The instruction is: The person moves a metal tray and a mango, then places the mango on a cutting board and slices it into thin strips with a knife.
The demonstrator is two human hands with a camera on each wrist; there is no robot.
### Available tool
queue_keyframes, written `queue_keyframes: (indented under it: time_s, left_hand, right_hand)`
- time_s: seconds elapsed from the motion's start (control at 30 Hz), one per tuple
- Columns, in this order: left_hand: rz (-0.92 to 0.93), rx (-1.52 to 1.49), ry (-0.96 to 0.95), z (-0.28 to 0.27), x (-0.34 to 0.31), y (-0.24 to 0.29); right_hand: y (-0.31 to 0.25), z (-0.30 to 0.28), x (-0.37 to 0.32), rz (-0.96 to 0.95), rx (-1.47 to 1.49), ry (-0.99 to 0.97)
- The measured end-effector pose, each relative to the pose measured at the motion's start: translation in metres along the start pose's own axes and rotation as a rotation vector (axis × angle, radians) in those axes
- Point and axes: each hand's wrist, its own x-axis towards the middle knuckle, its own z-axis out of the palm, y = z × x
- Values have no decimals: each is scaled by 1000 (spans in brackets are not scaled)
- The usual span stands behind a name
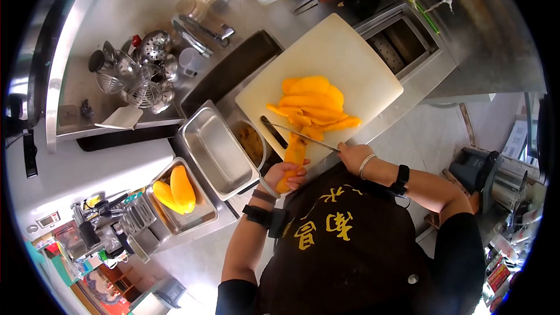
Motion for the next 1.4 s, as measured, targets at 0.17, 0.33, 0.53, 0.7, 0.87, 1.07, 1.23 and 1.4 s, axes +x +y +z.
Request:
queue_keyframes:
  time_s: [0.17, 0.33, 0.53, 0.7, 0.87, 1.07, 1.23, 1.4]
  left_hand:
    - [-64, -38, 30, 1, -6, 6]
    - [-106, 4, 64, 0, -8, 13]
    - [-105, 96, 112, 5, -8, 14]
    - [-118, 134, 157, 5, -8, 14]
    - [-121, 129, 155, 1, -8, 15]
    - [-118, 156, 177, 4, -8, 14]
    - [-111, 212, 186, 1, -9, 14]
    - [-120, 213, 232, 8, -10, 14]
  right_hand:
    - [0, 3, 0, -55, -58, 31]
    - [-1, 4, 5, -80, -123, -4]
    - [-4, 0, 8, 12, -128, -30]
    - [-12, -10, 10, 47, -185, -91]
    - [-15, -10, 14, 75, -203, -100]
    - [-21, -17, 15, 57, -260, -79]
    - [-14, -26, 14, -14, -306, -88]
    - [-14, -31, 14, 0, -300, -116]
